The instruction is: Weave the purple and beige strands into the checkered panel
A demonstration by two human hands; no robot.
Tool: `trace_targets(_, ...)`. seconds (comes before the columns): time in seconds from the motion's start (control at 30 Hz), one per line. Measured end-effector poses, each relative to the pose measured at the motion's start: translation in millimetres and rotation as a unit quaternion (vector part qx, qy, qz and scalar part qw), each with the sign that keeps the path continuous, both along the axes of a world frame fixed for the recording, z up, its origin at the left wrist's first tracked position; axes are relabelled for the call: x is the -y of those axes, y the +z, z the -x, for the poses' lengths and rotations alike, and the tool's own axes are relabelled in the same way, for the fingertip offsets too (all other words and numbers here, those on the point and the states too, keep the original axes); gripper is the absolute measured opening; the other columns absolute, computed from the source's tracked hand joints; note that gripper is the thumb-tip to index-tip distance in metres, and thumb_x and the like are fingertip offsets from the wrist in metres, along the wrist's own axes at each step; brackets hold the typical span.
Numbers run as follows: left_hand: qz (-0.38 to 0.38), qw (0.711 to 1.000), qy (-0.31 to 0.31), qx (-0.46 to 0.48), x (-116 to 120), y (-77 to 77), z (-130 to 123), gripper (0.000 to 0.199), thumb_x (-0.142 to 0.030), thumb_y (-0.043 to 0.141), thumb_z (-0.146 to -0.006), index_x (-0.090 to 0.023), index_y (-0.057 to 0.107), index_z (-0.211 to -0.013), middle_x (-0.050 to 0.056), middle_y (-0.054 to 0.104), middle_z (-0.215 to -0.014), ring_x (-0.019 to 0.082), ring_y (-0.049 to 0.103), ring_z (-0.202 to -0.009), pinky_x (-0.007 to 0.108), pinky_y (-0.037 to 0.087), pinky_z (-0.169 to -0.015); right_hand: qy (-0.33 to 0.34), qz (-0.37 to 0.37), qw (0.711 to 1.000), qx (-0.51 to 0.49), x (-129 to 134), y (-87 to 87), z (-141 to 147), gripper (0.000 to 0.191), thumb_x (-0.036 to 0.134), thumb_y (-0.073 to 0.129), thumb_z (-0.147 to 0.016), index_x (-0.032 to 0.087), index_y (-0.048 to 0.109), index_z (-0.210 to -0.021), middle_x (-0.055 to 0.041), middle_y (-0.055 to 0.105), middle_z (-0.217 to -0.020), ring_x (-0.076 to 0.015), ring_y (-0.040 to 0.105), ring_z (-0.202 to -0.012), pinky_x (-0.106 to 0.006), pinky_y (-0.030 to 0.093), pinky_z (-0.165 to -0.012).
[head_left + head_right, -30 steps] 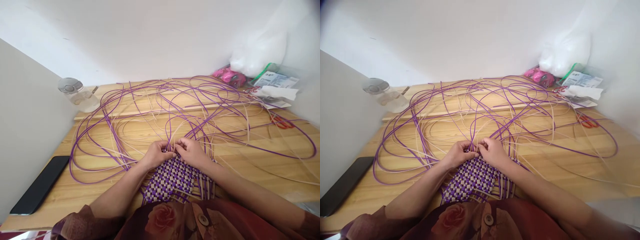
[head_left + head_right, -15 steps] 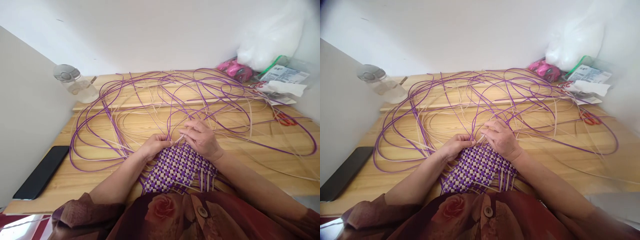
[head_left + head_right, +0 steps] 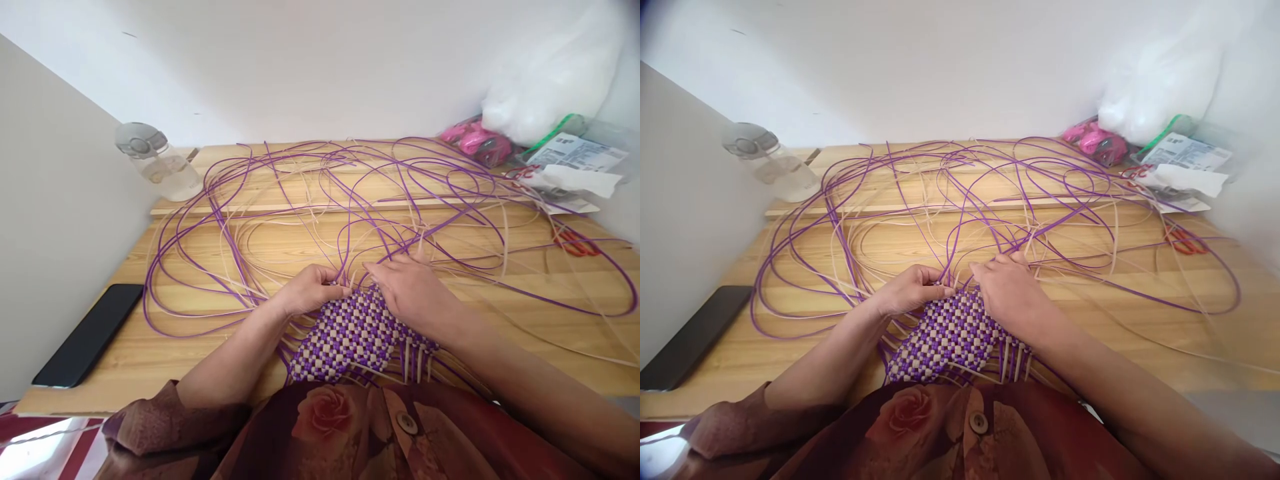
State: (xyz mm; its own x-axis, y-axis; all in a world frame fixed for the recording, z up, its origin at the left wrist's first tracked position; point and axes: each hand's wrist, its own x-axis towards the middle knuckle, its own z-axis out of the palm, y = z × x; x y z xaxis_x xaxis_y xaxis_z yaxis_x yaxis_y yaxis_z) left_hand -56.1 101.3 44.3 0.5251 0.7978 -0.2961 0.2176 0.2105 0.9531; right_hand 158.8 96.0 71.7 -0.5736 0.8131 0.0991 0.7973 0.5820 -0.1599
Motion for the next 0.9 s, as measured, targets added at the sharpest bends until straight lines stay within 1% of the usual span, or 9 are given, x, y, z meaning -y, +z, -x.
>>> trace_targets(0.1,0.038,0.999,0.009,0.029,1.9,2.2,-3.1,0.036,-0.045,0.069,-0.071,-0.016,0.073,-0.093,0.005,0.071,-0.089,0.02,0.063,-0.084,0.03,0.049,-0.078,-0.025,0.191,0.975,-0.107,4.9,8.9,2.2,0.025,0.025,0.04,-0.093,0.018,0.063,-0.086,-0.0051,0.067,-0.073,-0.0165,0.06,-0.065,-0.029,0.042,-0.062)
trace_targets(0.2,0.044,0.998,0.022,0.04,3.2,0.7,-5.5,0.038,-0.046,0.07,-0.071,-0.016,0.074,-0.093,0.006,0.071,-0.086,0.019,0.063,-0.077,0.029,0.049,-0.072,-0.086,0.432,0.867,-0.234,8.1,14.2,6.6,0.022,0.027,0.037,-0.094,0.017,0.057,-0.097,-0.0029,0.067,-0.076,-0.011,0.059,-0.054,-0.022,0.044,-0.05)
trace_targets(0.27,0.029,0.998,0.032,0.043,4.0,-1.6,-7.1,0.037,-0.045,0.071,-0.07,-0.016,0.074,-0.092,0.005,0.072,-0.086,0.017,0.063,-0.076,0.027,0.048,-0.071,-0.121,0.534,0.782,-0.298,9.4,15.8,11.6,0.019,0.02,0.038,-0.091,0.016,0.052,-0.104,-0.0046,0.067,-0.082,-0.0105,0.062,-0.056,-0.021,0.049,-0.051)
trace_targets(0.37,0.017,0.997,0.053,0.05,5.8,-4.4,-10.2,0.033,-0.043,0.072,-0.07,-0.016,0.074,-0.088,0.004,0.072,-0.084,0.015,0.062,-0.075,0.025,0.046,-0.073,-0.171,0.596,0.694,-0.366,11.2,15.5,20.8,0.028,0.014,0.04,-0.087,0.018,0.049,-0.113,-0.0041,0.065,-0.079,-0.0114,0.064,-0.057,-0.021,0.052,-0.051)
trace_targets(0.5,0.049,0.992,0.09,0.072,8.2,-6.3,-15.3,0.03,-0.041,0.073,-0.07,-0.015,0.073,-0.083,0.003,0.07,-0.077,0.013,0.059,-0.069,0.024,0.043,-0.068,-0.207,0.615,0.615,-0.447,15.2,10.4,31.9,0.04,0.012,0.042,-0.084,0.02,0.043,-0.122,-0.0031,0.065,-0.074,-0.0122,0.065,-0.055,-0.02,0.051,-0.048)
trace_targets(0.6,0.096,0.984,0.107,0.1,8.6,-7.8,-18.7,0.027,-0.037,0.075,-0.067,-0.015,0.072,-0.081,0.002,0.068,-0.074,0.01,0.057,-0.065,0.023,0.043,-0.065,-0.181,0.631,0.567,-0.497,18.6,6.0,35.0,0.038,0.01,0.045,-0.082,0.018,0.044,-0.119,-0.005,0.066,-0.079,-0.0124,0.067,-0.063,-0.021,0.054,-0.056)
trace_targets(0.73,0.091,0.983,0.133,0.092,10.3,-10.4,-22.8,0.027,-0.036,0.076,-0.063,-0.014,0.071,-0.079,0.002,0.068,-0.073,0.011,0.057,-0.064,0.024,0.043,-0.064,-0.143,0.645,0.577,-0.48,21.5,4.6,29.8,0.048,0.013,0.052,-0.083,0.02,0.041,-0.128,-0.0069,0.068,-0.091,-0.014,0.069,-0.072,-0.022,0.055,-0.061)
trace_targets(0.8,0.06,0.985,0.149,0.063,11.7,-11.6,-24.2,0.027,-0.037,0.075,-0.064,-0.014,0.071,-0.078,0.001,0.067,-0.071,0.011,0.056,-0.063,0.024,0.042,-0.062,-0.154,0.635,0.625,-0.427,23.1,6.5,23.4,0.06,0.015,0.048,-0.086,0.021,0.026,-0.142,-0.0058,0.068,-0.086,-0.0145,0.069,-0.069,-0.024,0.055,-0.059)
trace_targets(0.9,0.031,0.987,0.156,0.022,13.1,-12.4,-24.6,0.027,-0.039,0.072,-0.067,-0.015,0.071,-0.078,0.0,0.066,-0.071,0.012,0.056,-0.062,0.024,0.041,-0.059,-0.166,0.569,0.732,-0.337,26.8,10.2,11.7,0.07,0.017,0.048,-0.089,0.02,0.013,-0.15,-0.003,0.068,-0.076,-0.0133,0.067,-0.062,-0.024,0.054,-0.057)
